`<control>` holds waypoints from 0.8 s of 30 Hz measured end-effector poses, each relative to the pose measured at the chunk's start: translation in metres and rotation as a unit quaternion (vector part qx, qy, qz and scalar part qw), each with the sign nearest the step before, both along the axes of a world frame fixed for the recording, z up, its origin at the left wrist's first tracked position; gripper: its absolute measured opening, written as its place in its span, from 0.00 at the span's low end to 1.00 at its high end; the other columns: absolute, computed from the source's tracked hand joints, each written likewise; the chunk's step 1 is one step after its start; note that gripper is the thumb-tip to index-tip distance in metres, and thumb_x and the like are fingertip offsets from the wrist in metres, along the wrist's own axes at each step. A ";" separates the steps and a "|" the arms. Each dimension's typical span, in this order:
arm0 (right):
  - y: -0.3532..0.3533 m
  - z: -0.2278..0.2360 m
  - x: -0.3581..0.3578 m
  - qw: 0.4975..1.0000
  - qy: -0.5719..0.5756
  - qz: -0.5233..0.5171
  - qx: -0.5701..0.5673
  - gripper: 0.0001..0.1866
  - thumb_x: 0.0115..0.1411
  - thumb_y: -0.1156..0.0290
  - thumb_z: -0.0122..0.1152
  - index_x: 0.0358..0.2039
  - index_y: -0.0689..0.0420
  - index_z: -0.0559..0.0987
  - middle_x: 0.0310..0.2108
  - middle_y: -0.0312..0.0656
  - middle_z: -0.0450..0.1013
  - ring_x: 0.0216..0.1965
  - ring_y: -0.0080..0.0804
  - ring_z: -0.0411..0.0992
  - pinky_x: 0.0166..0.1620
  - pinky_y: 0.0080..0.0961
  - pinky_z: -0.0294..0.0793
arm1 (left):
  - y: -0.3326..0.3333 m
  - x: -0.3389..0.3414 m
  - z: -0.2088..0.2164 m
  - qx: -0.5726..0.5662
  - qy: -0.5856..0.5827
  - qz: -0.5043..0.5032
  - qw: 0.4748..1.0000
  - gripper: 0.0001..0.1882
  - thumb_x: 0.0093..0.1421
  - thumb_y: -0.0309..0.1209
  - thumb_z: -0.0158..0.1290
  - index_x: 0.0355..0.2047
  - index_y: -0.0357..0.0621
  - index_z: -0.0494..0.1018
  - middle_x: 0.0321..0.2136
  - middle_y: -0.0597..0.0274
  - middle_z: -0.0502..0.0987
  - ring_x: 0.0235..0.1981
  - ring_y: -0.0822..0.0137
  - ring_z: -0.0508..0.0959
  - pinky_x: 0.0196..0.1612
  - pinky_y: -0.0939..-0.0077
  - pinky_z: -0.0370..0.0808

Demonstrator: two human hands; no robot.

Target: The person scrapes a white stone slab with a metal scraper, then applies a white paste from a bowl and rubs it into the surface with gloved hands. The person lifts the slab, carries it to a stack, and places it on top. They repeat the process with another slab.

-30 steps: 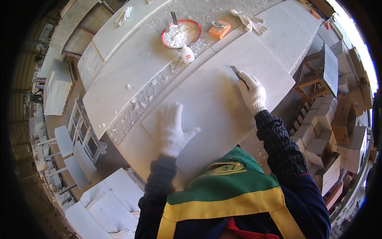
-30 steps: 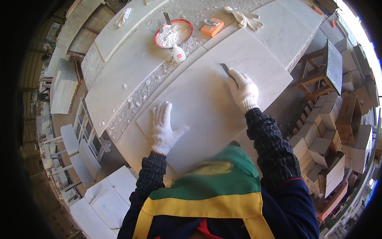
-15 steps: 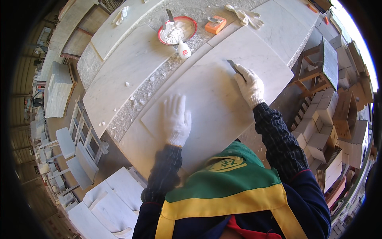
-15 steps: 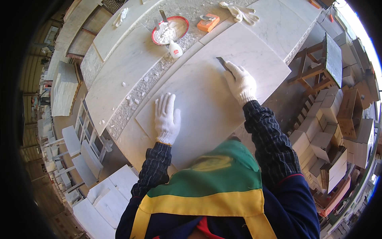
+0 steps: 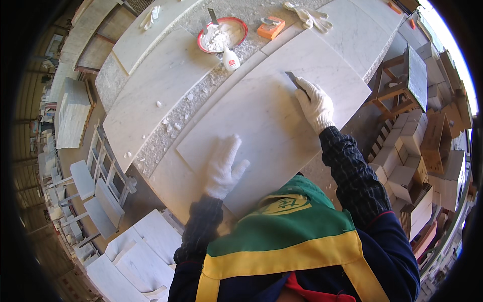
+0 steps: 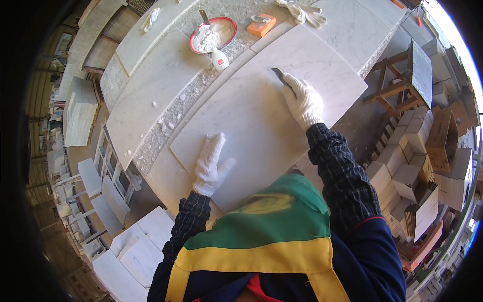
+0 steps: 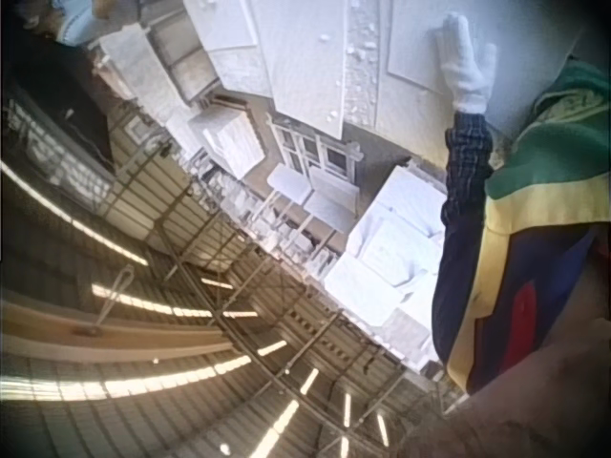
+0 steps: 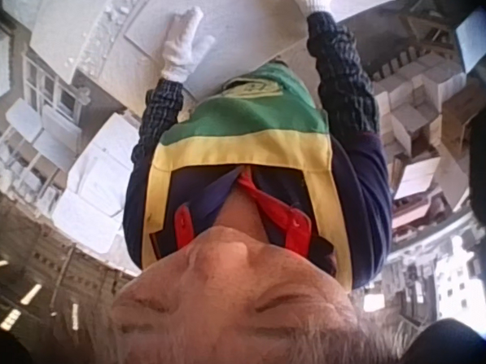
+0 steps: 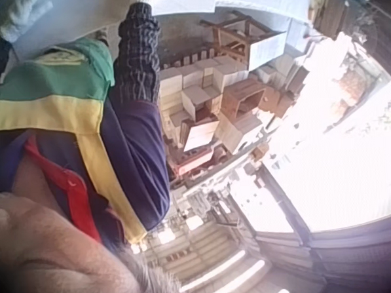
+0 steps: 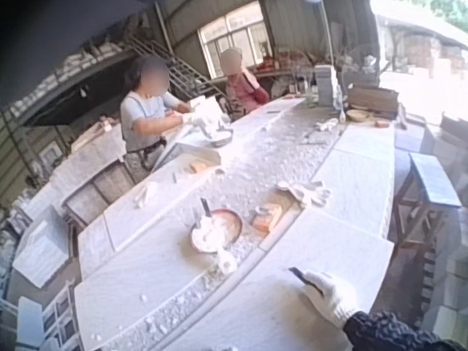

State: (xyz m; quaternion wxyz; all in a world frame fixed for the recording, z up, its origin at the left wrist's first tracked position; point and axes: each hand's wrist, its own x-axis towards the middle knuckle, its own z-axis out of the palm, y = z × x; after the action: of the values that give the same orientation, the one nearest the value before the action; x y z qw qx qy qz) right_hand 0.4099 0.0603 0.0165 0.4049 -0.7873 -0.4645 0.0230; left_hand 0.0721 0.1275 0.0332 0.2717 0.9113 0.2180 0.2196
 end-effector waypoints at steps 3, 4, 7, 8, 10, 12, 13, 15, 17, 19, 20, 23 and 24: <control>0.000 -0.002 0.001 1.000 0.001 0.000 -0.005 0.17 0.64 0.63 0.65 0.53 0.51 0.83 0.46 0.47 0.82 0.49 0.48 0.79 0.52 0.36 0.78 | -0.001 0.001 -0.003 0.032 0.034 0.088 0.995 0.49 0.56 0.34 0.70 0.73 0.39 0.57 0.71 0.47 0.65 0.72 0.44 0.64 0.74 0.44 0.58; 0.000 -0.003 0.001 1.000 0.000 -0.001 -0.006 0.17 0.64 0.62 0.65 0.53 0.51 0.83 0.46 0.47 0.82 0.49 0.48 0.79 0.52 0.36 0.78 | 0.003 0.005 -0.004 0.042 0.073 0.098 0.992 0.53 0.55 0.41 0.71 0.74 0.39 0.55 0.73 0.44 0.61 0.72 0.42 0.62 0.74 0.43 0.56; 0.000 -0.004 0.001 1.000 -0.001 -0.005 -0.013 0.17 0.64 0.62 0.65 0.53 0.51 0.83 0.46 0.46 0.82 0.49 0.48 0.79 0.52 0.36 0.78 | 0.019 0.017 -0.003 0.102 0.136 0.105 0.980 0.55 0.54 0.52 0.69 0.74 0.40 0.56 0.72 0.42 0.60 0.73 0.42 0.60 0.76 0.44 0.52; 0.000 -0.004 0.001 1.000 -0.003 -0.006 -0.012 0.17 0.64 0.62 0.65 0.53 0.51 0.83 0.46 0.46 0.82 0.49 0.48 0.79 0.52 0.36 0.78 | 0.025 0.022 -0.003 0.109 0.148 0.109 0.977 0.55 0.54 0.55 0.67 0.73 0.40 0.56 0.72 0.42 0.60 0.74 0.42 0.59 0.76 0.45 0.51; 0.001 -0.004 0.001 1.000 -0.003 -0.007 -0.010 0.17 0.64 0.62 0.65 0.52 0.51 0.83 0.46 0.47 0.82 0.49 0.48 0.79 0.52 0.36 0.78 | 0.035 0.031 -0.003 0.124 0.165 0.117 0.971 0.56 0.54 0.62 0.64 0.73 0.40 0.57 0.72 0.41 0.60 0.74 0.43 0.58 0.77 0.46 0.48; 0.001 -0.004 0.001 1.000 -0.004 -0.006 -0.007 0.17 0.64 0.62 0.65 0.52 0.51 0.83 0.46 0.47 0.82 0.49 0.48 0.79 0.52 0.36 0.78 | 0.042 0.038 -0.004 0.126 0.169 0.127 0.969 0.54 0.56 0.63 0.62 0.73 0.41 0.59 0.72 0.42 0.60 0.74 0.43 0.57 0.77 0.46 0.48; 0.001 -0.004 0.001 1.000 -0.004 -0.006 -0.006 0.17 0.64 0.62 0.65 0.52 0.51 0.84 0.46 0.47 0.82 0.49 0.48 0.79 0.52 0.36 0.78 | 0.045 0.041 -0.004 0.130 0.167 0.127 0.969 0.53 0.57 0.63 0.61 0.72 0.42 0.59 0.72 0.43 0.60 0.74 0.43 0.57 0.77 0.46 0.47; 0.001 -0.005 0.001 1.000 -0.001 -0.006 -0.005 0.17 0.64 0.62 0.65 0.52 0.51 0.84 0.46 0.47 0.82 0.49 0.48 0.79 0.52 0.36 0.78 | 0.046 0.045 -0.003 0.131 0.168 0.133 0.968 0.50 0.60 0.61 0.59 0.72 0.42 0.59 0.72 0.43 0.61 0.74 0.44 0.57 0.77 0.47 0.48; 0.001 -0.005 0.001 1.000 -0.001 -0.006 -0.001 0.17 0.64 0.62 0.65 0.52 0.51 0.84 0.46 0.47 0.82 0.49 0.48 0.79 0.52 0.36 0.78 | 0.042 0.050 -0.003 0.132 0.168 0.142 0.967 0.46 0.63 0.59 0.57 0.72 0.42 0.60 0.72 0.44 0.61 0.74 0.44 0.57 0.77 0.47 0.48; 0.001 -0.004 0.001 1.000 -0.001 -0.007 -0.003 0.17 0.64 0.62 0.65 0.52 0.51 0.84 0.46 0.47 0.82 0.48 0.48 0.79 0.52 0.36 0.78 | 0.030 0.060 -0.003 0.118 0.192 0.157 0.962 0.43 0.66 0.57 0.55 0.72 0.42 0.60 0.72 0.45 0.62 0.74 0.44 0.57 0.77 0.48 0.48; 0.001 -0.004 0.001 1.000 -0.005 -0.007 -0.003 0.17 0.64 0.62 0.65 0.52 0.51 0.84 0.46 0.46 0.82 0.48 0.48 0.80 0.52 0.36 0.78 | 0.023 0.066 -0.003 0.131 0.162 0.150 0.966 0.40 0.67 0.53 0.55 0.72 0.42 0.61 0.71 0.44 0.63 0.74 0.44 0.58 0.77 0.47 0.49; 0.000 -0.001 0.000 1.000 0.003 -0.008 -0.014 0.17 0.64 0.62 0.65 0.52 0.51 0.84 0.46 0.46 0.82 0.48 0.47 0.80 0.52 0.36 0.78 | 0.006 0.090 -0.005 0.088 0.096 0.137 0.982 0.39 0.67 0.49 0.57 0.71 0.42 0.62 0.70 0.45 0.64 0.73 0.43 0.58 0.76 0.47 0.50; 0.000 0.000 -0.001 1.000 0.001 -0.009 -0.014 0.17 0.64 0.62 0.65 0.52 0.51 0.84 0.46 0.46 0.82 0.48 0.47 0.80 0.51 0.36 0.78 | 0.003 0.095 -0.005 0.072 0.061 0.130 0.987 0.37 0.67 0.47 0.58 0.71 0.43 0.62 0.70 0.44 0.64 0.73 0.42 0.59 0.76 0.46 0.51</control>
State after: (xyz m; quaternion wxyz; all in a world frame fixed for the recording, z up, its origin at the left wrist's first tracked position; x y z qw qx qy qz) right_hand 0.4093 0.0605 0.0166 0.3945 -0.7970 -0.4565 0.0271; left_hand 0.1667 0.1300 0.0285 0.1610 0.9040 0.3346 0.2118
